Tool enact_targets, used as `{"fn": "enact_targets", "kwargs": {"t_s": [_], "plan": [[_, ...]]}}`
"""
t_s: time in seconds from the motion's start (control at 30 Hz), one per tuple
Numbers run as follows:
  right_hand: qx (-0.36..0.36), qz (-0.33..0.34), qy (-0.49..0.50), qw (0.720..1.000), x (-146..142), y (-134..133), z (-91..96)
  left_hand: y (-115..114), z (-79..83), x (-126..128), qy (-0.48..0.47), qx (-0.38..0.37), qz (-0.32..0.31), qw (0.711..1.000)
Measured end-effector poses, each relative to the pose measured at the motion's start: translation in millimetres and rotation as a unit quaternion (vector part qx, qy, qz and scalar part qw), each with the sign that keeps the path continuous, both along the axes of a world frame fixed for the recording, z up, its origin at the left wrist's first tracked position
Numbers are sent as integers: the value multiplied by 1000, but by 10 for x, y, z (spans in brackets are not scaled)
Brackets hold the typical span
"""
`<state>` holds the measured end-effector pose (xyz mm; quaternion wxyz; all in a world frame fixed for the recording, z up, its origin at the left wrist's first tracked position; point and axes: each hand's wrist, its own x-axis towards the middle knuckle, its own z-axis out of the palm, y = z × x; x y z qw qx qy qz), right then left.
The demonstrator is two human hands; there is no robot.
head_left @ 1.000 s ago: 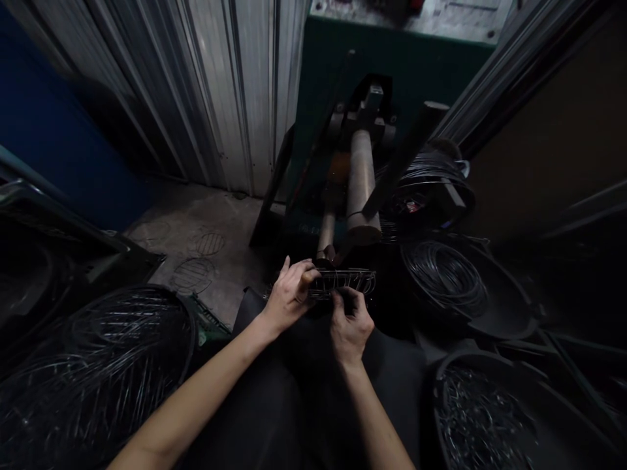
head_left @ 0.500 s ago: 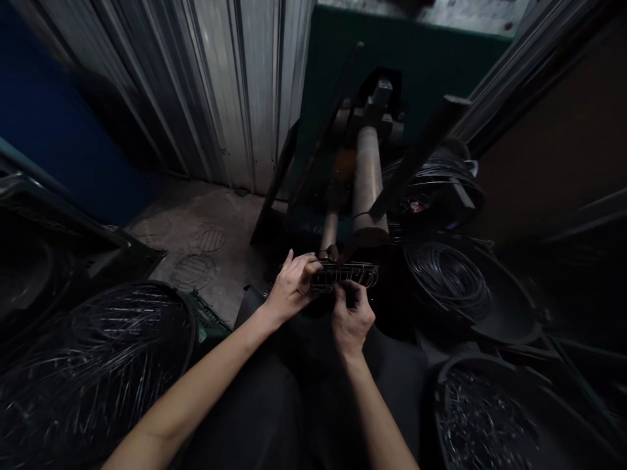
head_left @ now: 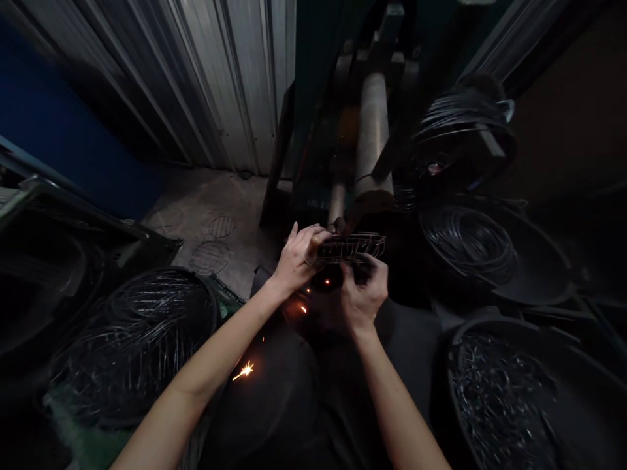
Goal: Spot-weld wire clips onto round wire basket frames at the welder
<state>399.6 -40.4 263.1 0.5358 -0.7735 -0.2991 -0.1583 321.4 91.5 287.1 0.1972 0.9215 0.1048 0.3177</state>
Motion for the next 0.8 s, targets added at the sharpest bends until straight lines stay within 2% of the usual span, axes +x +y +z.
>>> {"fn": "enact_targets", "kwargs": {"t_s": [0.2, 0.27, 0.47, 0.57, 0.63, 0.67, 0.73, 0.8], "plan": [[-90, -17, -104, 990, 32, -63, -88, -26, 20, -39, 10, -28, 4, 1000], [-107, -22, -119, 987, 73, -40, -102, 8, -48, -101, 0, -43, 11, 999], [-115, -36, -132, 984, 61, 49, -108, 236, -392, -285, -21, -123, 36, 992], [-114, -30, -121, 986, 34, 48, -47, 304, -459, -263, -19, -139, 39, 989], [-113, -19, -110, 987, 80, -136, -5, 304, -447, -249, -44, -143, 52, 987], [-118, -19, -101, 988, 131, -317, -1, 291, -429, -259, -56, -140, 57, 987], [-151, -50, -71, 985, 295, -857, -52, 239, -384, -324, -61, -125, 59, 989], [-232, -148, -7, 961, 529, -1542, -192, 140, -336, -433, -44, -97, 51, 993]]}}
